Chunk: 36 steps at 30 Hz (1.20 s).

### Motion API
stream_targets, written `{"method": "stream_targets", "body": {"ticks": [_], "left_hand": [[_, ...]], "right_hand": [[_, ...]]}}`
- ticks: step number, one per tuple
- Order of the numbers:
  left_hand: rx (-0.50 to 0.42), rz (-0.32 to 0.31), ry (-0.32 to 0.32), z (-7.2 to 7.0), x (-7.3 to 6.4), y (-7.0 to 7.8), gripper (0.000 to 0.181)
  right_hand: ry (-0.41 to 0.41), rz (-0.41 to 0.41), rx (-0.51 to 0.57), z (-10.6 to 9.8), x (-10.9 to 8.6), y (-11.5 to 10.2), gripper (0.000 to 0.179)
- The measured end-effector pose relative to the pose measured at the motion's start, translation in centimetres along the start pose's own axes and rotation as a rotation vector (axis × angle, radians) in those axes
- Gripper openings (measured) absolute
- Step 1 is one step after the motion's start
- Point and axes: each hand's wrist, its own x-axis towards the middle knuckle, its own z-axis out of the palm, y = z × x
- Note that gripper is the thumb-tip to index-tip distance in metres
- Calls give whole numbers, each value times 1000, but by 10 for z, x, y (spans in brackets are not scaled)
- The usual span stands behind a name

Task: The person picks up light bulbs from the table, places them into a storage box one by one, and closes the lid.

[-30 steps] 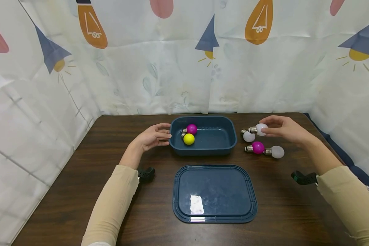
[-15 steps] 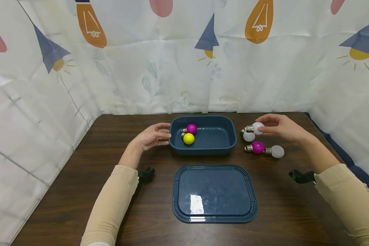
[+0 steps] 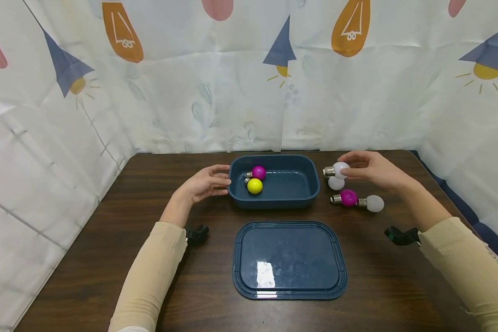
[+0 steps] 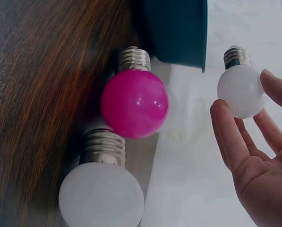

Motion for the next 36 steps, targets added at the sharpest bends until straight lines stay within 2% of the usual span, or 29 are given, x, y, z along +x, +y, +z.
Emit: {"method": "stream_targets", "body": {"ticks": [14,25,36], "left_hand": [[-13,2,7,-2,3,-3,63],[-18,4,9,-2,4,-2,62],[12,18,16,1,2,1,61]], "right_hand": [[-62,-57,0,13,13,-11,49],[-87,-58,2,25,20,-18,49],[-125,-98,5,38,31,-22,44]]}}
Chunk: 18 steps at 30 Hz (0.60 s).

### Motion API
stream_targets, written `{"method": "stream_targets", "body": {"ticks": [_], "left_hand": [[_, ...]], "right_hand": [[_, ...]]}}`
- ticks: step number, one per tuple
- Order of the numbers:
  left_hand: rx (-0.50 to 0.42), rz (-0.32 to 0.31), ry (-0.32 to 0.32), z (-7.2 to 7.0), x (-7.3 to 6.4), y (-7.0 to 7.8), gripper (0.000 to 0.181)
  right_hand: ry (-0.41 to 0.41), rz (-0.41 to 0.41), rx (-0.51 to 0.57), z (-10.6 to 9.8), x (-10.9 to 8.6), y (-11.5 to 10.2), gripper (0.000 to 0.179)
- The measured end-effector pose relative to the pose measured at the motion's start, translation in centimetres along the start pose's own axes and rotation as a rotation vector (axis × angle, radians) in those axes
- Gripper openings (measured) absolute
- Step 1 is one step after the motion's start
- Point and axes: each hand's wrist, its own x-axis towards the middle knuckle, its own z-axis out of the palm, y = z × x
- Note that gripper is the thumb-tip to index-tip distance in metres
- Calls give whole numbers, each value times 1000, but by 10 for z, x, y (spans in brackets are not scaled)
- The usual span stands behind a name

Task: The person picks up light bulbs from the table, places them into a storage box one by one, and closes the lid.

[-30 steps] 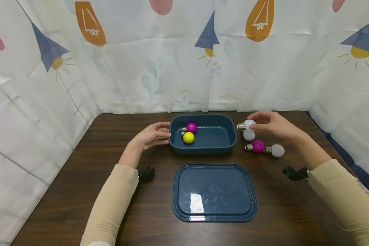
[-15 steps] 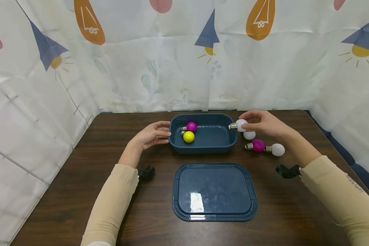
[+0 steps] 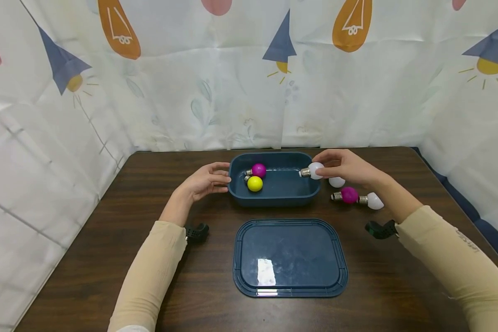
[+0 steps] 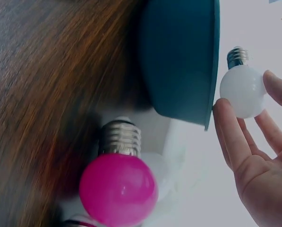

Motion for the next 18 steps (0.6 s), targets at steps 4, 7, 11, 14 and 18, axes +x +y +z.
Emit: {"method": "stream_targets", "body": {"ticks": [4,7,11,14,18], "left_hand": [[1,7,0,0,1,-1,60],[3,3,7,0,2,-1,61],[5,3,8,0,2,-1,62],[4,7,6,1,2,-1,61],[-3,12,3,1,2,-2,60]], "right_hand": [[-11,-3,42,6,5,-1,42],[-24,-2,50,10,8,-3,41],[-28,19,21,15,12,-7,42],[-28,23,-11,19,17,-9,42],[-30,-20,-60,24,24,-10,40]]}}
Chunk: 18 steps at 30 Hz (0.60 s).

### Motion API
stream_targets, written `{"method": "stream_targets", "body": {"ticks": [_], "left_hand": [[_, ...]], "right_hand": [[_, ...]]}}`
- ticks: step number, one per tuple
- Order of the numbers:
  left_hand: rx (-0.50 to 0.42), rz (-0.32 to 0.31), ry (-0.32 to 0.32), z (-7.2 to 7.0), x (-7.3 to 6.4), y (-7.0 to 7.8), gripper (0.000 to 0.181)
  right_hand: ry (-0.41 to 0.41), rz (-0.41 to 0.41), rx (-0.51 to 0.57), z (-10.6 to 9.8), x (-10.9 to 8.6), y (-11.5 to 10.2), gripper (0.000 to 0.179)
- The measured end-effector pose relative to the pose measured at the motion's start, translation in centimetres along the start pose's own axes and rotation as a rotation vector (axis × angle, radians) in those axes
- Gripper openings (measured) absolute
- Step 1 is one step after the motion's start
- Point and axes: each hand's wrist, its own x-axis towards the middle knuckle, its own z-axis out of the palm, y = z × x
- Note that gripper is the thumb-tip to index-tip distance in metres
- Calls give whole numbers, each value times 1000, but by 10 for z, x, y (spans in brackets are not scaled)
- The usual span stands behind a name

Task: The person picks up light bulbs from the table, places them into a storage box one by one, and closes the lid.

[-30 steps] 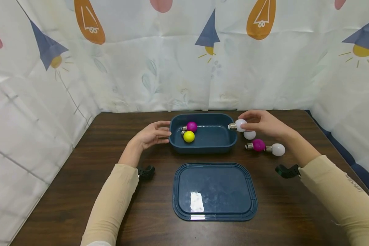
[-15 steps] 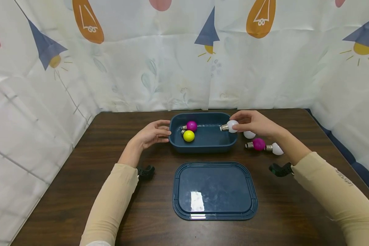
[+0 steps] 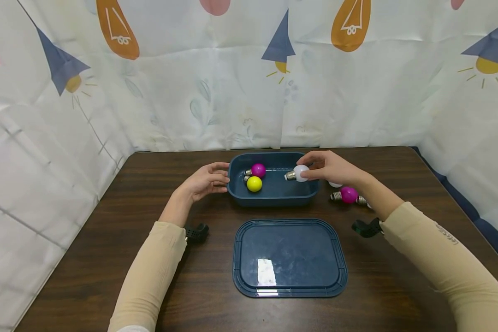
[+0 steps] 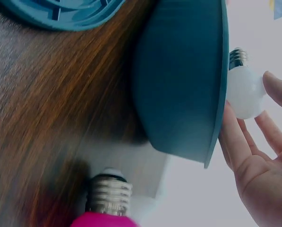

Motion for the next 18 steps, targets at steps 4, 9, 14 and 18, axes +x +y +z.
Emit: {"method": "stream_targets", "body": {"ticks": [4,9,14,18], "left_hand": [[-6,5,-11,-1,0,-1,61],[-11,2,-10,-1,0,0,63],[-17,-4,-4,0,0,-1,62],[-20,-13,-2,0,0,0,62]], "right_hand": [[-9,-39,-18,6,7,-1,37],[-33,-52,7,13,12,-2,36],[-51,-53,52,22,14,-4,36],[-67,-52,63,28,18,-6,34]]}}
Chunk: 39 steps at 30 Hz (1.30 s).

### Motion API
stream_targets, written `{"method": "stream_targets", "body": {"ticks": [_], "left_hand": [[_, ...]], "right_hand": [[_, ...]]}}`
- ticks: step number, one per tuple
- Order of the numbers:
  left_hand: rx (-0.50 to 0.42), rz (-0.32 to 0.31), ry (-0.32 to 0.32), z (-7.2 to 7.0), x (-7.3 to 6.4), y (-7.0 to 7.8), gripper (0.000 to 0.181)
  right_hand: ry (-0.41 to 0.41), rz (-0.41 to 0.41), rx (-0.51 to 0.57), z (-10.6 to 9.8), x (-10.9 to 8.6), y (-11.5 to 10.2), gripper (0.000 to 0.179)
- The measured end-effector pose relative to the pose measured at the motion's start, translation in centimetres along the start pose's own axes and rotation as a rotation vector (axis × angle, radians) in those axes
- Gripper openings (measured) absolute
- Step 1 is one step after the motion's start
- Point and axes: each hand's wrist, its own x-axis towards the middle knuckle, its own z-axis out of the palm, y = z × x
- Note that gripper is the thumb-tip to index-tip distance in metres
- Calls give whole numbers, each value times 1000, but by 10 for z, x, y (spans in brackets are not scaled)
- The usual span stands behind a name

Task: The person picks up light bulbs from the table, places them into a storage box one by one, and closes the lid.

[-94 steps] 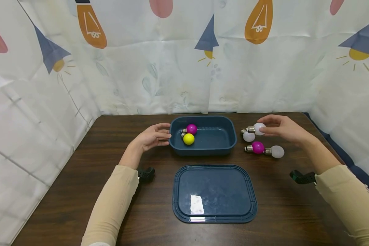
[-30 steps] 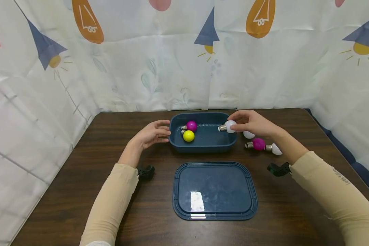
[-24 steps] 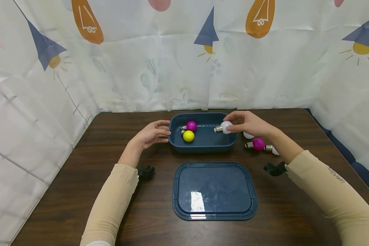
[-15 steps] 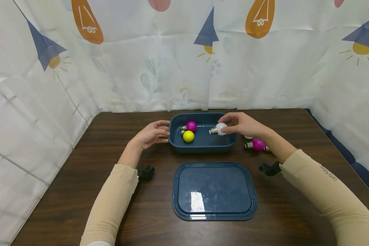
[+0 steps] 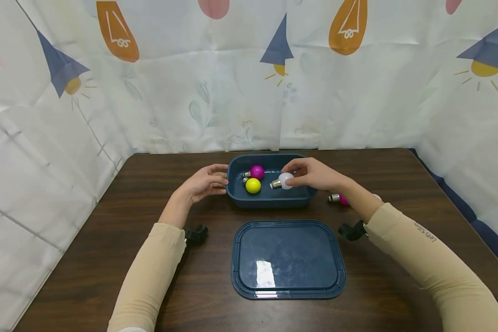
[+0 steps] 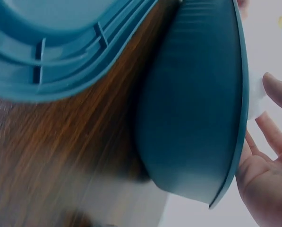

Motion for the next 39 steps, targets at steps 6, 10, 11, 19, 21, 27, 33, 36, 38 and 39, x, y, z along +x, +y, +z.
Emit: {"method": "stream_targets", "body": {"ticks": [6,10,11,19,21,27,33,36,38,39], "left_hand": [[-1,-13,8,1,-1,1,63],[-14,-23,14,1,-1,1,62],[-16,-24,14,1,-1,1,62],[-16,-16,0,0,-2,0,65],[-19,-15,-5,0,-2,0,65],[-25,-13,1,1,-2,0,65],[-30,-15,4,1,-1,0,63],[-27,-17,-2,1,-2,1,65],[-25,-16,-7,1,-2,1,66],[-25,-16,-7,1,-2,1,66]], "right_hand": [[-20,16,17,8,9,-2,34],[-30,27,19,12,12,-3,36],[-33,26,19,13,12,-3,37],[-41,-7,17,20,19,-2,35],[-40,-8,21,22,21,-1,35],[-34,1,9,26,25,-1,36],[-36,-2,6,30,27,-1,37],[-36,1,12,31,29,-1,36],[-35,2,13,32,30,0,36],[-34,4,15,33,30,0,36]]}}
